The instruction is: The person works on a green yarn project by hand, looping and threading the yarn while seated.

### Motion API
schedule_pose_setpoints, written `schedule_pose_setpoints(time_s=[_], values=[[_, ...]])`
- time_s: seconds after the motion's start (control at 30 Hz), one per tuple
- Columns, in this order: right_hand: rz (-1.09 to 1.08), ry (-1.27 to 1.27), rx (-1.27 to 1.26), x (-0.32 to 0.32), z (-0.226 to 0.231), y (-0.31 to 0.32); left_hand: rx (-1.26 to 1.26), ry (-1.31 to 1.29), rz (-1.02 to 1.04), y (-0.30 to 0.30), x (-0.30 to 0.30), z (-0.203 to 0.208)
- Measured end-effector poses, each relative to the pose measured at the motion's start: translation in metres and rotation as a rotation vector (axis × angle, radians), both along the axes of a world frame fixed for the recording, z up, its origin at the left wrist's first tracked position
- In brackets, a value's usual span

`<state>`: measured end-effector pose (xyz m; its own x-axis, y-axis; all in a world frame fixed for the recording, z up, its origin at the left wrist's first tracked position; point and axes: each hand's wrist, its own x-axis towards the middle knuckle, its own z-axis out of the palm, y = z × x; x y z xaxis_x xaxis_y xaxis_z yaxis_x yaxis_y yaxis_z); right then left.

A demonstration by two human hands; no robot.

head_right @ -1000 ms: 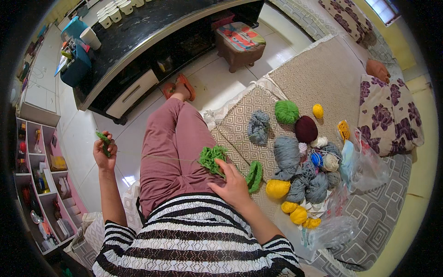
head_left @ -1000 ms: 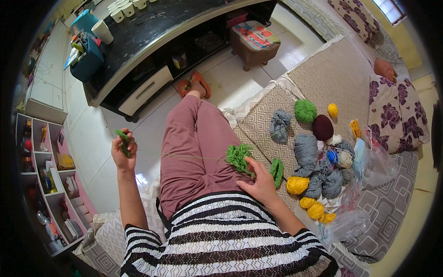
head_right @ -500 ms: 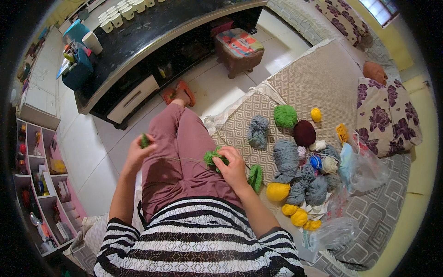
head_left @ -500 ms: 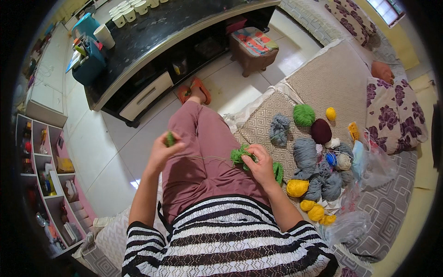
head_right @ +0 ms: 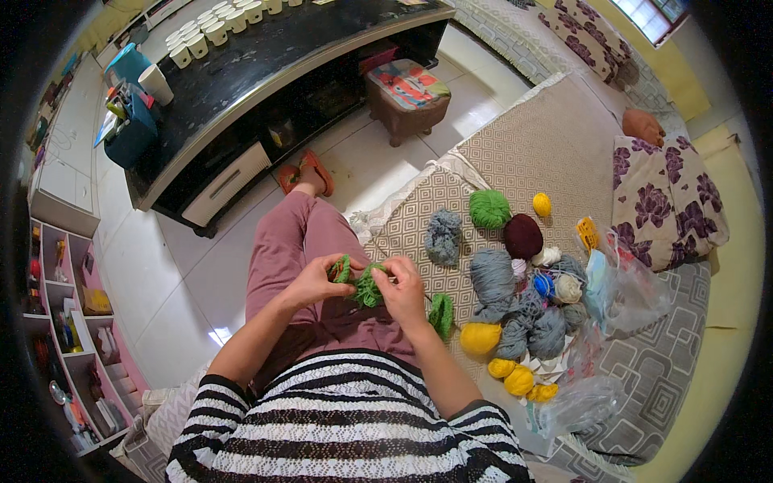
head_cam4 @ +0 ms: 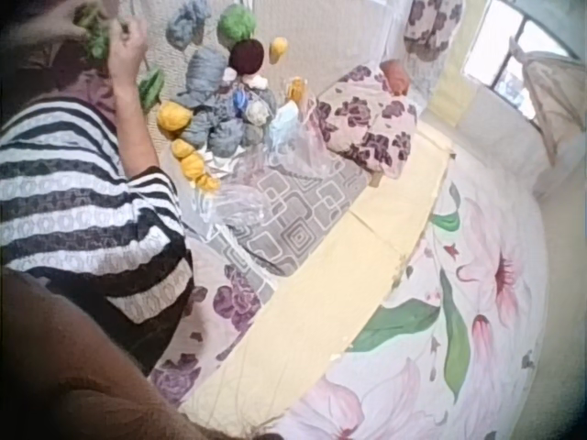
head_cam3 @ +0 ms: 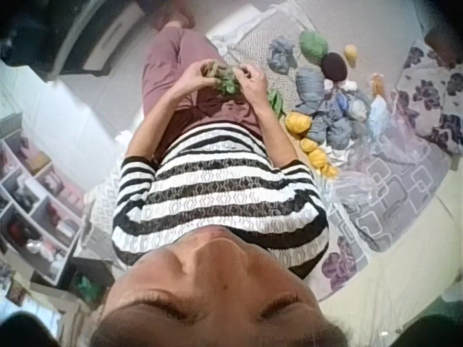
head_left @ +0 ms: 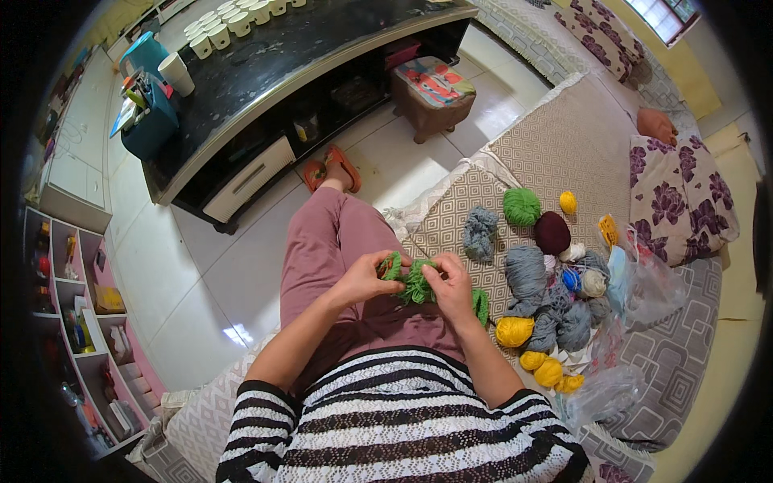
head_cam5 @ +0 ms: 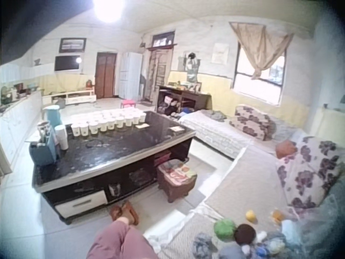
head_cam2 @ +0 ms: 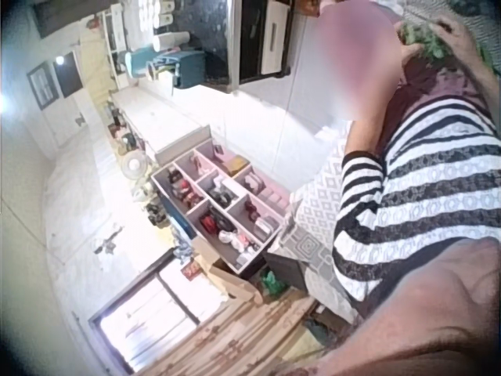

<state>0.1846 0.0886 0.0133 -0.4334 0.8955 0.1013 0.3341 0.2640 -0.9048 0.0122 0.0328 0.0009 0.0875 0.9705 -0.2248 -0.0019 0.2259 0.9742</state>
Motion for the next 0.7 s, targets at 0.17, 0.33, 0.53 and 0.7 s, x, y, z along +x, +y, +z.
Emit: schedule_pose_setpoints(time_s=[0.17, 0.33, 0.53, 0.7], values=[[-0.103, -0.003, 0.107, 0.008, -0.007, 0.007, -0.045, -0.070, -0.027, -0.008, -0.009, 0.001], [-0.108, 0.306, -0.283, 0.009, -0.014, 0.001, -0.147, -0.145, -0.002, -0.014, -0.011, -0.013], [-0.006, 0.726, -0.794, 0.007, 0.005, -0.008, -0.170, -0.162, 0.052, -0.014, -0.013, -0.005], [0.052, 0.749, -0.873, 0.009, -0.001, -0.007, -0.212, -0.245, 0.087, -0.013, -0.015, 0.006]])
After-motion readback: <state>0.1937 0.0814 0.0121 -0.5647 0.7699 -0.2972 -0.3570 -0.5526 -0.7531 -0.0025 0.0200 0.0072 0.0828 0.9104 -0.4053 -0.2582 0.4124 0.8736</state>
